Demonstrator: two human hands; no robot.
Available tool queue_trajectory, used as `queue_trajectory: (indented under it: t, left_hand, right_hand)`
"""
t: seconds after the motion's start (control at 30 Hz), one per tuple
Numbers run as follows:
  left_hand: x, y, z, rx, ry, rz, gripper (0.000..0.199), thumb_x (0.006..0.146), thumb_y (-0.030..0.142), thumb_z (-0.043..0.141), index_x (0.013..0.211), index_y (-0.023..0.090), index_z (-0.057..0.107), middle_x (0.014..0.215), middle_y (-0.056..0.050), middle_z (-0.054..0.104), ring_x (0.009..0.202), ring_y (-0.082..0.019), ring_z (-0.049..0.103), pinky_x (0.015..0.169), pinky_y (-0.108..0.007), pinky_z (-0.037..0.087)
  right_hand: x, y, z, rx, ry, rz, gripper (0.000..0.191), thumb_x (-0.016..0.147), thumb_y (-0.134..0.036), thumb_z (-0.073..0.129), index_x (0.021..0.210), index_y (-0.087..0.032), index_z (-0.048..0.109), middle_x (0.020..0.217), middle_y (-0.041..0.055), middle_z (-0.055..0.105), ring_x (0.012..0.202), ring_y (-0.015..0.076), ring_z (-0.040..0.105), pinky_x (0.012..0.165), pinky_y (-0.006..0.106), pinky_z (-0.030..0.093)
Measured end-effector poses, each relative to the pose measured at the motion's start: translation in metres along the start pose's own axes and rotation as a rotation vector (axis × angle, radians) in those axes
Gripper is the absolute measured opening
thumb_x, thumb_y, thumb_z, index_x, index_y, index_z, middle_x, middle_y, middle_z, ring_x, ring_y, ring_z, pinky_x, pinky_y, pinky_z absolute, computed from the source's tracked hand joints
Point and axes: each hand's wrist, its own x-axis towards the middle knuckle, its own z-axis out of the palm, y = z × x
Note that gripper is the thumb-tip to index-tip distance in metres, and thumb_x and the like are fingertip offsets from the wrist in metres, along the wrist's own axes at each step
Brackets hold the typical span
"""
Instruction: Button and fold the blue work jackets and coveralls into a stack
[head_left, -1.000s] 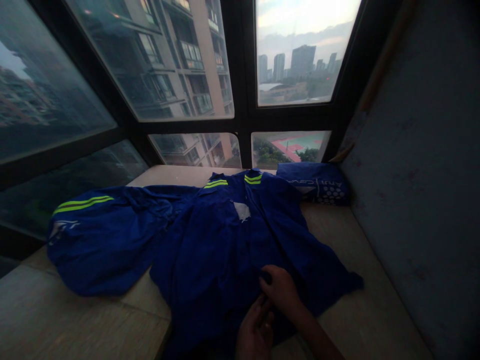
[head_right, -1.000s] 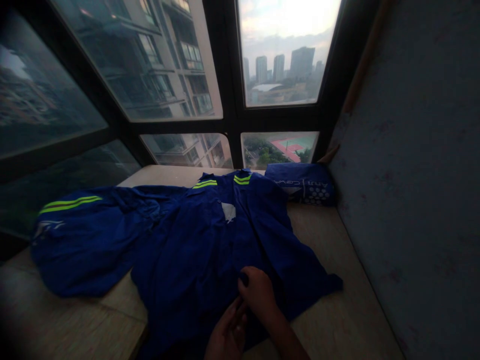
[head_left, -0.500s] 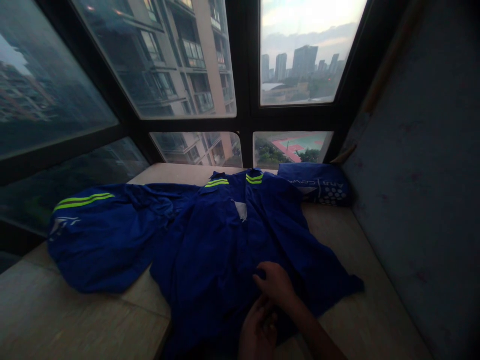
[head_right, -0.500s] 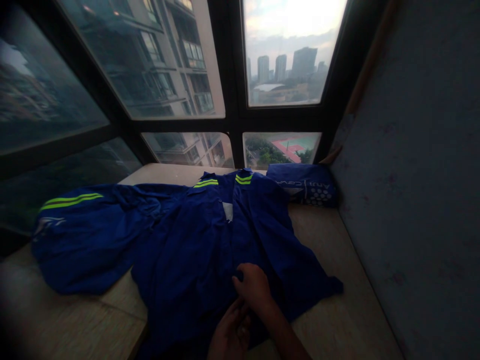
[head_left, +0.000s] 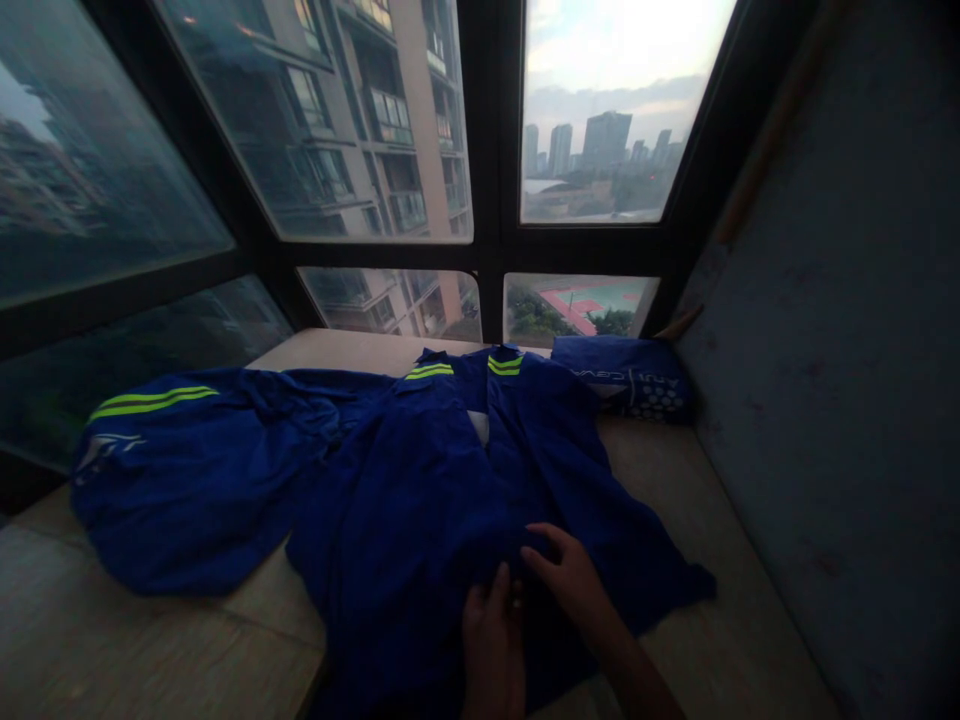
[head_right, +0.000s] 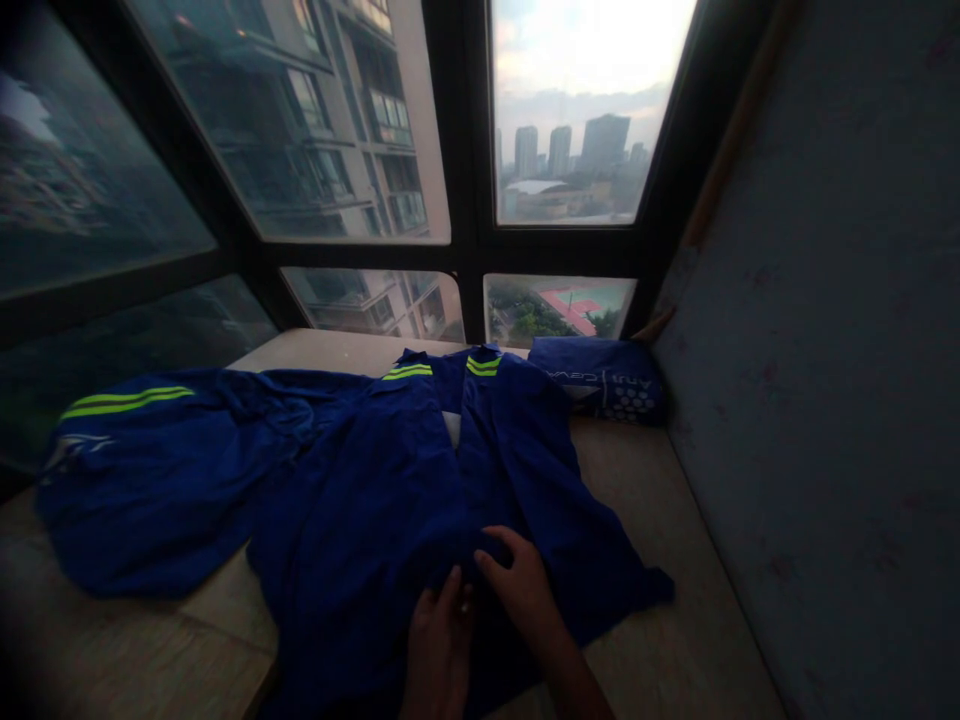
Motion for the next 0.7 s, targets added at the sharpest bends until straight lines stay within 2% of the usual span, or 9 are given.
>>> queue_trajectory:
  t: [0.1, 0.17, 0.23, 0.33, 0.4, 0.57, 0.7]
  left_hand:
    - [0.004, 0.02, -0.016, 0.157, 0.042, 0.039, 0.043, 0.068, 0.056, 0.077, 0.076, 0.015, 0.068, 0.073, -0.008, 0.069, 0.067, -0.02, 0.065, 0.063, -0.03, 0.051]
    - [0.004, 0.034, -0.028, 0.339, 0.077, 0.129, 0.052, 0.066, 0.065, 0.074, 0.073, 0.014, 0.069, 0.073, -0.01, 0.071, 0.069, -0.024, 0.066, 0.065, -0.032, 0.05]
    - [0.003, 0.045, -0.035, 0.522, 0.089, 0.236, 0.057, 0.063, 0.071, 0.071, 0.067, 0.015, 0.071, 0.071, -0.013, 0.071, 0.071, -0.028, 0.066, 0.066, -0.035, 0.049]
    - [0.0, 0.054, -0.033, 0.719, 0.01, 0.352, 0.056, 0.068, 0.073, 0.064, 0.059, 0.018, 0.07, 0.065, -0.012, 0.07, 0.065, -0.028, 0.064, 0.064, -0.037, 0.047]
    - [-0.003, 0.055, -0.028, 0.773, -0.052, 0.377, 0.054, 0.072, 0.071, 0.062, 0.058, 0.02, 0.069, 0.063, -0.012, 0.07, 0.061, -0.027, 0.063, 0.064, -0.036, 0.047]
    - [-0.005, 0.051, -0.017, 0.743, -0.111, 0.322, 0.055, 0.069, 0.073, 0.063, 0.062, 0.018, 0.071, 0.068, -0.012, 0.073, 0.064, -0.027, 0.065, 0.064, -0.035, 0.049]
    - [-0.003, 0.049, -0.017, 0.764, -0.105, 0.307, 0.055, 0.069, 0.072, 0.063, 0.057, 0.019, 0.069, 0.063, -0.012, 0.071, 0.061, -0.027, 0.063, 0.061, -0.035, 0.047]
  right_hand:
    - [-0.006, 0.004, 0.0, 0.083, 0.009, 0.053, 0.037, 0.067, -0.045, 0.069, 0.09, -0.016, 0.073, 0.083, 0.0064, 0.073, 0.081, 0.025, 0.067, 0.073, 0.032, 0.051]
    - [-0.011, 0.005, 0.002, 0.105, 0.04, 0.064, 0.036, 0.068, -0.047, 0.069, 0.087, -0.016, 0.072, 0.073, 0.0038, 0.069, 0.072, 0.0221, 0.064, 0.064, 0.029, 0.049]
    - [-0.015, 0.003, 0.004, 0.093, 0.067, 0.039, 0.036, 0.07, -0.048, 0.068, 0.087, -0.017, 0.073, 0.071, 0.0028, 0.068, 0.068, 0.0209, 0.062, 0.061, 0.029, 0.048]
    - [-0.02, -0.002, 0.008, 0.056, 0.074, 0.001, 0.037, 0.074, -0.049, 0.066, 0.091, -0.017, 0.075, 0.074, 0.0047, 0.07, 0.07, 0.0225, 0.064, 0.064, 0.031, 0.05]
    - [-0.022, -0.004, 0.011, 0.029, 0.081, -0.031, 0.038, 0.076, -0.05, 0.065, 0.093, -0.017, 0.076, 0.078, 0.0067, 0.073, 0.073, 0.0243, 0.066, 0.068, 0.033, 0.053]
    - [-0.026, -0.005, 0.014, -0.016, 0.099, -0.147, 0.032, 0.081, -0.045, 0.062, 0.091, -0.018, 0.076, 0.094, 0.0109, 0.074, 0.088, 0.0258, 0.069, 0.08, 0.033, 0.054]
    - [-0.028, -0.005, 0.013, -0.04, 0.07, -0.167, 0.029, 0.083, -0.041, 0.06, 0.09, -0.018, 0.075, 0.094, 0.0105, 0.073, 0.089, 0.0247, 0.068, 0.08, 0.033, 0.053]
